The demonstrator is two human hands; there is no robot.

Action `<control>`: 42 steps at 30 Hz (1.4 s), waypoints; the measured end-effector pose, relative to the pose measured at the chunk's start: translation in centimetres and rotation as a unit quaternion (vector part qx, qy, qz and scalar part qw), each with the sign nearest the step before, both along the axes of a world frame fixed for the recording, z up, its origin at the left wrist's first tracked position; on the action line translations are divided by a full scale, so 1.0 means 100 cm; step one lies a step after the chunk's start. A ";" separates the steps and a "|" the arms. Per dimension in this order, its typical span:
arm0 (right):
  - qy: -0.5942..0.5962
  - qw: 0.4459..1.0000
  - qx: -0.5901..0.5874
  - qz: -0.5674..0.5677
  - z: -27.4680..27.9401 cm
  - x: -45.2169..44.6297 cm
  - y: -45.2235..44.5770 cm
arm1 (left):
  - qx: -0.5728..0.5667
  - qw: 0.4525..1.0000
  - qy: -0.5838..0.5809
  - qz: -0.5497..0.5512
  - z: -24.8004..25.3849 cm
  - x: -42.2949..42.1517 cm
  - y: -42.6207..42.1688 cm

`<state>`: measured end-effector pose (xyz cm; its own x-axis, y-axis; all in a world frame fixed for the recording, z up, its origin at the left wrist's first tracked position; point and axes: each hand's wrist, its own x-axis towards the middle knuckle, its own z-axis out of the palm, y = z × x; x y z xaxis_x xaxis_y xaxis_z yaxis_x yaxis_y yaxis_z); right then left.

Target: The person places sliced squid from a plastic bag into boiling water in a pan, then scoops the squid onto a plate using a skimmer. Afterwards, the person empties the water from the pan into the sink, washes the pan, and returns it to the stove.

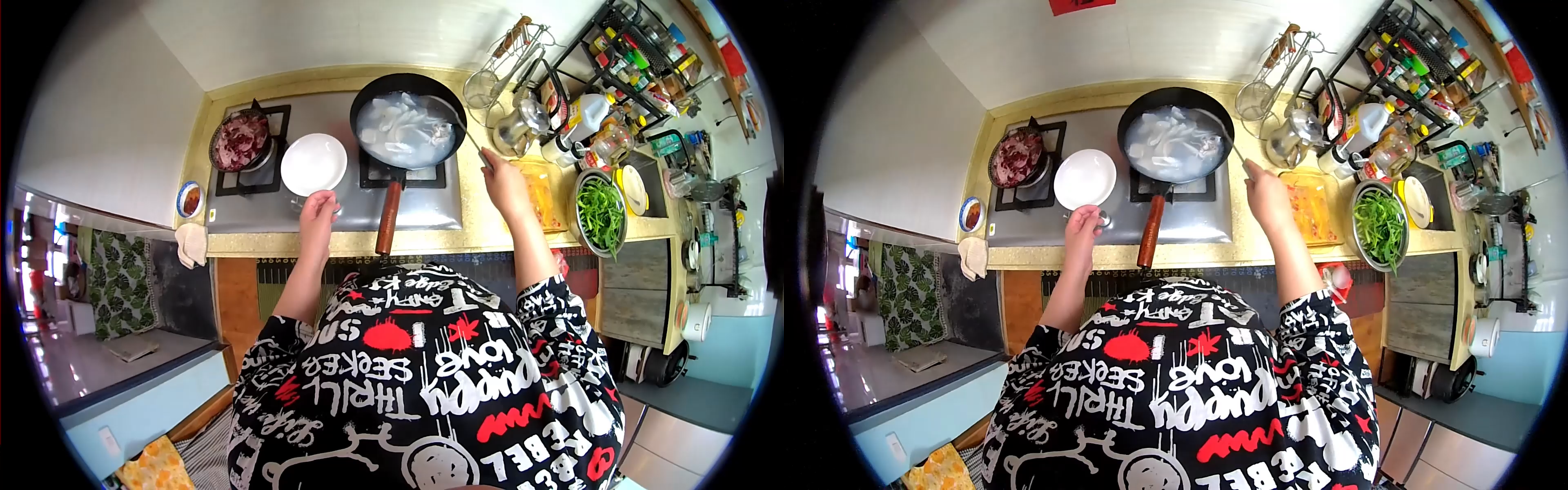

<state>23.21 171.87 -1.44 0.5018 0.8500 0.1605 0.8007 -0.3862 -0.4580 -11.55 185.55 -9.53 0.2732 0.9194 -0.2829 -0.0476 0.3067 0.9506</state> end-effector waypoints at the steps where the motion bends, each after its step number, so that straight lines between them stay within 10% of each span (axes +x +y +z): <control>1: 0.011 1.000 -0.013 0.003 -0.001 -0.002 -0.004 | 0.001 1.000 0.008 0.004 0.002 0.001 -0.001; 14: 0.290 0.954 -0.074 0.013 0.044 -0.029 -0.035 | 0.000 1.000 0.003 -0.024 0.014 0.005 0.008; 31: 0.088 0.996 -0.016 -0.017 0.022 -0.015 -0.014 | -0.003 1.000 -0.010 -0.010 0.013 0.004 0.011; 42: 0.216 0.969 -0.097 0.072 0.024 -0.006 -0.026 | 0.002 1.000 0.001 0.001 0.007 -0.005 0.009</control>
<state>22.57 169.30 0.95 0.3613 0.9089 -0.2082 0.6026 -0.3980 -0.6917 -12.06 186.46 -8.81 0.2706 0.9212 -0.2797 -0.0458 0.3025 0.9520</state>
